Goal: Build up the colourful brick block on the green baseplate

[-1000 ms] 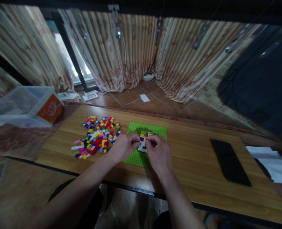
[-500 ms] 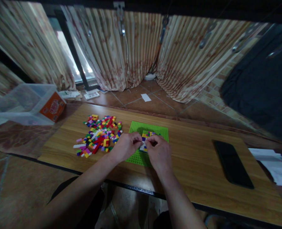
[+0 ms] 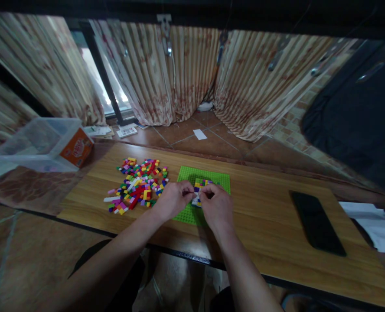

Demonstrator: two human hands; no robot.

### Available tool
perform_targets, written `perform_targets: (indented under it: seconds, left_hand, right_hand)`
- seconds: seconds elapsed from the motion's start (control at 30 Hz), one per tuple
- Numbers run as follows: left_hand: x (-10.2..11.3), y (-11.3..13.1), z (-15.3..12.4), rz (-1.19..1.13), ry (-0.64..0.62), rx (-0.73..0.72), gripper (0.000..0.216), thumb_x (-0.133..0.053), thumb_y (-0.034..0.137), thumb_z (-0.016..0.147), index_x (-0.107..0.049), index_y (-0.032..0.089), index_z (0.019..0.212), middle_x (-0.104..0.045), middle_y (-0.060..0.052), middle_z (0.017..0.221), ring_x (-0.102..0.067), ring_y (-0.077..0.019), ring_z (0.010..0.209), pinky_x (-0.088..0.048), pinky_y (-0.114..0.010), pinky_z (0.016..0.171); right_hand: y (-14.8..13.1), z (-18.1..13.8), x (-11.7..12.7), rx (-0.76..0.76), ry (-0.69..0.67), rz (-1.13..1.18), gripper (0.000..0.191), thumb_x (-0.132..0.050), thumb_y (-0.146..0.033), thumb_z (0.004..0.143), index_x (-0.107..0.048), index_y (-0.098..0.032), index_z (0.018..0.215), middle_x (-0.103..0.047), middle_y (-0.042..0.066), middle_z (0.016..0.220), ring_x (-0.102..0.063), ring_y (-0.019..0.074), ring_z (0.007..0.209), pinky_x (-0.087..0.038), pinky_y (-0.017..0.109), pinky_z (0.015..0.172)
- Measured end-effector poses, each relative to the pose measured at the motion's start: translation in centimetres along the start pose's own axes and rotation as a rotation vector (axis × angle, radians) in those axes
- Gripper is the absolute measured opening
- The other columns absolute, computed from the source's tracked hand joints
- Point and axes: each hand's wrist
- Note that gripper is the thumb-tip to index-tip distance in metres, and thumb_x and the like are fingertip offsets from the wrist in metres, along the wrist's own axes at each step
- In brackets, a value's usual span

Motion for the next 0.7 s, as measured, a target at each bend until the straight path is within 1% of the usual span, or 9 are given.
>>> perform_targets:
  seconds: [0.2,0.37,0.7]
  left_hand:
    - [0.11,-0.01,-0.04,0.041,-0.002,-0.023,0.011,-0.060,0.022,0.084,-0.069,0.018,0.081,-0.072,-0.002,0.075,-0.065,-0.0144,0.069,-0.046,-0.023,0.065]
    - [0.31,0.19,-0.05,0.058,-0.022,-0.015,0.013,-0.058,0.021,0.086,-0.070,0.018,0.081,-0.071,-0.002,0.075,-0.064,-0.0143,0.068,-0.044,-0.023,0.064]
    - [0.39,0.27,0.04,0.090,-0.039,-0.006,0.018,-0.057,0.027,0.087,-0.072,0.018,0.082,-0.071,-0.002,0.073,-0.063,-0.0145,0.068,-0.044,-0.023,0.066]
  right_hand:
    - [-0.34,0.03,0.38,-0.030,-0.037,0.009,0.021,-0.063,-0.041,0.075,-0.070,-0.022,0.071,-0.070,0.004,0.074,-0.063,0.0212,0.070,-0.045,0.034,0.070]
    - [-0.47,0.02,0.16,-0.005,-0.019,-0.069,0.021,-0.062,-0.040,0.076,-0.069,-0.021,0.070,-0.070,0.005,0.075,-0.063,0.0224,0.072,-0.044,0.035,0.069]
    - [-0.59,-0.04,-0.07,0.014,0.011,-0.091,0.021,-0.060,-0.040,0.076,-0.068,-0.021,0.069,-0.069,0.006,0.075,-0.063,0.0221,0.071,-0.043,0.034,0.068]
Point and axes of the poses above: each hand's wrist, its own z-axis towards the middle knuckle, its own x-axis out of the back of the hand, y = z × x
